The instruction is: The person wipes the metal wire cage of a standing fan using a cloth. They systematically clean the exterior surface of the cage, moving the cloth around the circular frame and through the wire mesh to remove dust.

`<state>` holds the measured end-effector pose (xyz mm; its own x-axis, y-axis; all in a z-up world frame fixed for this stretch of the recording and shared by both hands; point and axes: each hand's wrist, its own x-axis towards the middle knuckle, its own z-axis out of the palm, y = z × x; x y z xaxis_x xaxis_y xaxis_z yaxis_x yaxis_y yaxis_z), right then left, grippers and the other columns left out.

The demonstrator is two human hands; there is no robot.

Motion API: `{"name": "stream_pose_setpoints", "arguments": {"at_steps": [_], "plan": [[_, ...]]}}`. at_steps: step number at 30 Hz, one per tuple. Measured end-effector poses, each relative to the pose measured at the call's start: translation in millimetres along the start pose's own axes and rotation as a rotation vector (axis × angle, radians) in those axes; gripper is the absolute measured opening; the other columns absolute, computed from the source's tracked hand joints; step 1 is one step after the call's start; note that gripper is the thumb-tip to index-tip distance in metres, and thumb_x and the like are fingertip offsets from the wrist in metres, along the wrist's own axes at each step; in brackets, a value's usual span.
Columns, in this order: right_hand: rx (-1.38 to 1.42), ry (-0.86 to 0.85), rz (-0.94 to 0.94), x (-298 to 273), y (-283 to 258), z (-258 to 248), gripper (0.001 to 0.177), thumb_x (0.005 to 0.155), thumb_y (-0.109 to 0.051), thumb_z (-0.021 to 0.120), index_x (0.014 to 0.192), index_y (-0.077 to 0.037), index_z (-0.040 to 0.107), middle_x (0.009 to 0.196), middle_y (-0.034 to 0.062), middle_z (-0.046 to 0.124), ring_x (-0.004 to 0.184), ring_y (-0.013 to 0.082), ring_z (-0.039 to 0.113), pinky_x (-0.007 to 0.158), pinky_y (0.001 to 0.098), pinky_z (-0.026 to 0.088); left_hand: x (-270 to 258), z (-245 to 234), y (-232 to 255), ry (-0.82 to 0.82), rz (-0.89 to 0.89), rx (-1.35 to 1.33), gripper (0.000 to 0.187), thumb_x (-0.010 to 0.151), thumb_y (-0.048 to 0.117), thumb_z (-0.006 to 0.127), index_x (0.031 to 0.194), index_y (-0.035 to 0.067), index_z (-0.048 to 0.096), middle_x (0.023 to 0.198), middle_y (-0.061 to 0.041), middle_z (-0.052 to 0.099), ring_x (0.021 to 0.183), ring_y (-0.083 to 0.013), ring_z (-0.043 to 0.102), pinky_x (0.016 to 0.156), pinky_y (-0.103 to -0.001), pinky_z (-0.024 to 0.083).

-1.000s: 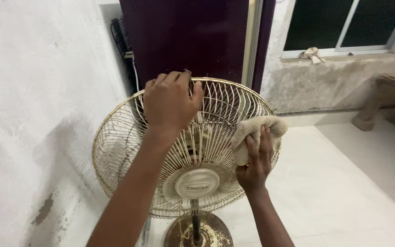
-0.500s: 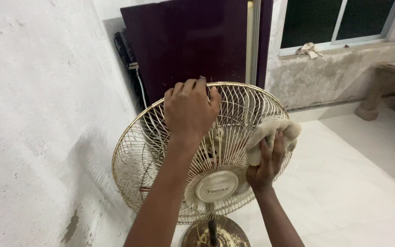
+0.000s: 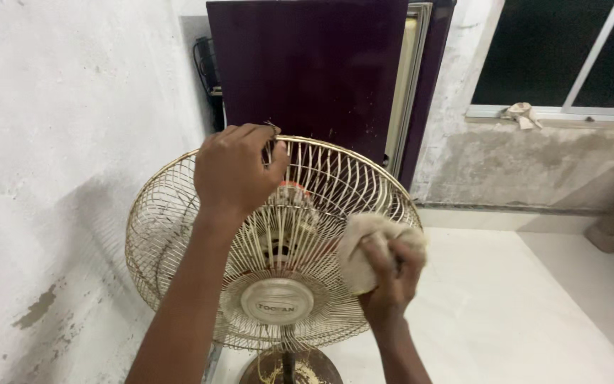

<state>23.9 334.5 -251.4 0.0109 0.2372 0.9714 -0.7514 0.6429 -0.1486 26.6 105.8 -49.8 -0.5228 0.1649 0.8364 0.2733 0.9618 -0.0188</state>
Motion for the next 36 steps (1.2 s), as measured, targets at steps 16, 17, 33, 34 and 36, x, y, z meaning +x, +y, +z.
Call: {"name": "stream_pose_setpoints", "arguments": {"at_steps": [16,17,33,34,36], "plan": [[-0.187,-0.092,0.041,41,-36,-18,0.035,0.101,-0.012,0.069,0.135,-0.011,0.061,0.148,0.0211,0.056,0.138,0.0403,0.057,0.111,0.0502,0.054,-5,-8,-7,0.066,0.048,-0.03,0.036,0.097,0.036,0.059,0.112,0.008,0.077,0.107,-0.009,0.078,0.092,-0.0227,0.073,0.091,-0.045,0.054],[-0.201,-0.095,0.025,39,-40,-18,0.035,0.101,-0.012,0.068,0.136,-0.011,0.06,0.148,0.0211,0.056,0.138,0.0415,0.055,0.113,0.0511,0.053,-3,-7,-6,0.051,0.04,-0.029,0.036,0.097,0.036,0.059,0.111,0.008,0.077,0.107,-0.01,0.078,0.092,-0.0224,0.074,0.091,-0.045,0.054],[-0.151,-0.171,0.173,74,-20,0,0.044,0.103,-0.003,0.063,0.145,-0.014,0.06,0.138,0.0134,0.07,0.12,0.0256,0.071,0.095,0.0437,0.064,0,-19,-6,0.048,0.037,-0.072,0.038,0.093,0.039,0.061,0.106,0.008,0.079,0.097,-0.009,0.079,0.082,-0.0225,0.072,0.079,-0.044,0.055],[-0.183,-0.172,0.208,71,-20,4,0.043,0.103,-0.003,0.062,0.144,-0.015,0.06,0.136,0.0121,0.071,0.116,0.0234,0.073,0.09,0.0409,0.067,0,-20,-6,0.062,0.037,-0.076,0.037,0.093,0.038,0.061,0.105,0.008,0.079,0.098,-0.009,0.079,0.083,-0.0224,0.073,0.079,-0.044,0.055],[-0.269,-0.146,0.264,50,-33,8,0.043,0.107,-0.006,0.061,0.148,-0.016,0.057,0.137,0.0137,0.068,0.112,0.0247,0.072,0.086,0.04,0.068,-4,-21,-6,0.081,0.031,-0.09,0.036,0.093,0.038,0.061,0.104,0.009,0.079,0.098,-0.008,0.079,0.084,-0.0223,0.073,0.081,-0.043,0.055]]}}
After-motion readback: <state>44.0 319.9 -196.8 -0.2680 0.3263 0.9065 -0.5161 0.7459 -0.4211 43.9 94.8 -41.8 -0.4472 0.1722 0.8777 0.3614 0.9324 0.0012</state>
